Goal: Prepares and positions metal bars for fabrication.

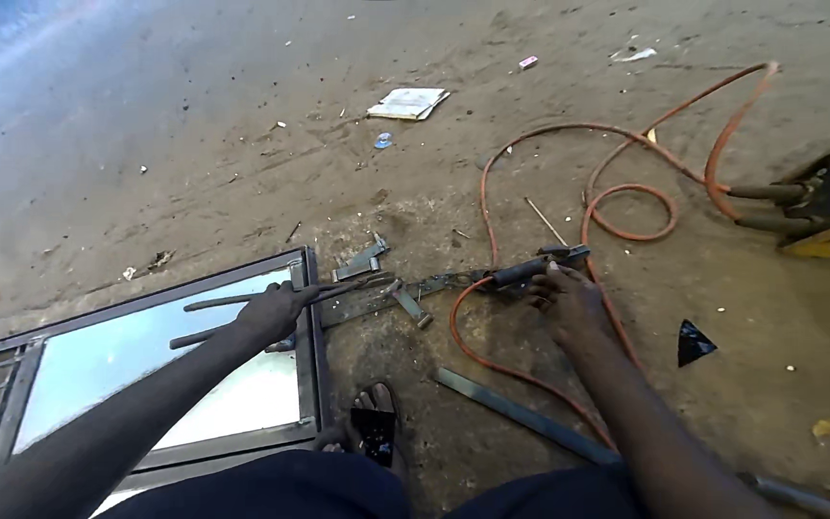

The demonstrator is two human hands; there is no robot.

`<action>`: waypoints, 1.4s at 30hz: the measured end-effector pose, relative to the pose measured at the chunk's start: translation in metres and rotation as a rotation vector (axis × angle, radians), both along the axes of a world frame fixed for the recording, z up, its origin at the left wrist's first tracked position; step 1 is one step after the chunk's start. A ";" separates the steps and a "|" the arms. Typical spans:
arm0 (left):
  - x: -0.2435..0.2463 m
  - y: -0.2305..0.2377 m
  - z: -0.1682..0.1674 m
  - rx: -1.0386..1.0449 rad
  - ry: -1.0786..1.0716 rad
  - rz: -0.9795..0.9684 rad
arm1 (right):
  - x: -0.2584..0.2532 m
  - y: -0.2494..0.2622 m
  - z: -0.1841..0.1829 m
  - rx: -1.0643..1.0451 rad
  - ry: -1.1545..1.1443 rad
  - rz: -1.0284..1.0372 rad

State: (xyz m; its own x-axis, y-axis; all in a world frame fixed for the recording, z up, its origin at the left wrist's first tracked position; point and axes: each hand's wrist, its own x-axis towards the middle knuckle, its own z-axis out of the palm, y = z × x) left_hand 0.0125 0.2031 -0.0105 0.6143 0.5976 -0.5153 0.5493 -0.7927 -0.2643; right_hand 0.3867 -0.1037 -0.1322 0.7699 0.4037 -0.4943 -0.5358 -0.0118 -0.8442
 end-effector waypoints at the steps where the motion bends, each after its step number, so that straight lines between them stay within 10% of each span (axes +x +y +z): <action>1: 0.006 -0.001 0.004 0.002 0.040 -0.011 | 0.000 0.000 -0.001 0.007 0.001 -0.004; 16: 0.012 -0.009 0.005 0.088 0.066 -0.147 | -0.004 -0.008 0.010 -0.041 -0.068 0.100; 26: -0.024 -0.029 0.013 0.294 -0.217 -0.190 | -0.107 -0.007 0.005 -0.767 -0.820 1.645; 30: -0.034 -0.037 0.008 0.363 -0.285 -0.200 | -0.146 0.003 0.045 -1.058 -0.831 1.703; 35: -0.040 -0.037 0.003 0.384 -0.322 -0.202 | -0.143 -0.009 0.009 -0.986 -0.977 1.609; 42: -0.040 -0.026 0.001 0.342 -0.362 -0.261 | -0.078 -0.008 0.063 -0.316 -0.880 1.124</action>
State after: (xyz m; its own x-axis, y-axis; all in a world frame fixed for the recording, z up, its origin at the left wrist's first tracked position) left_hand -0.0278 0.1766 -0.0097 0.8658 0.4981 -0.0477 0.4500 -0.8168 -0.3612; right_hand 0.3084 -0.1121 -0.0689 0.2232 0.9495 -0.2205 0.5570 -0.3099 -0.7705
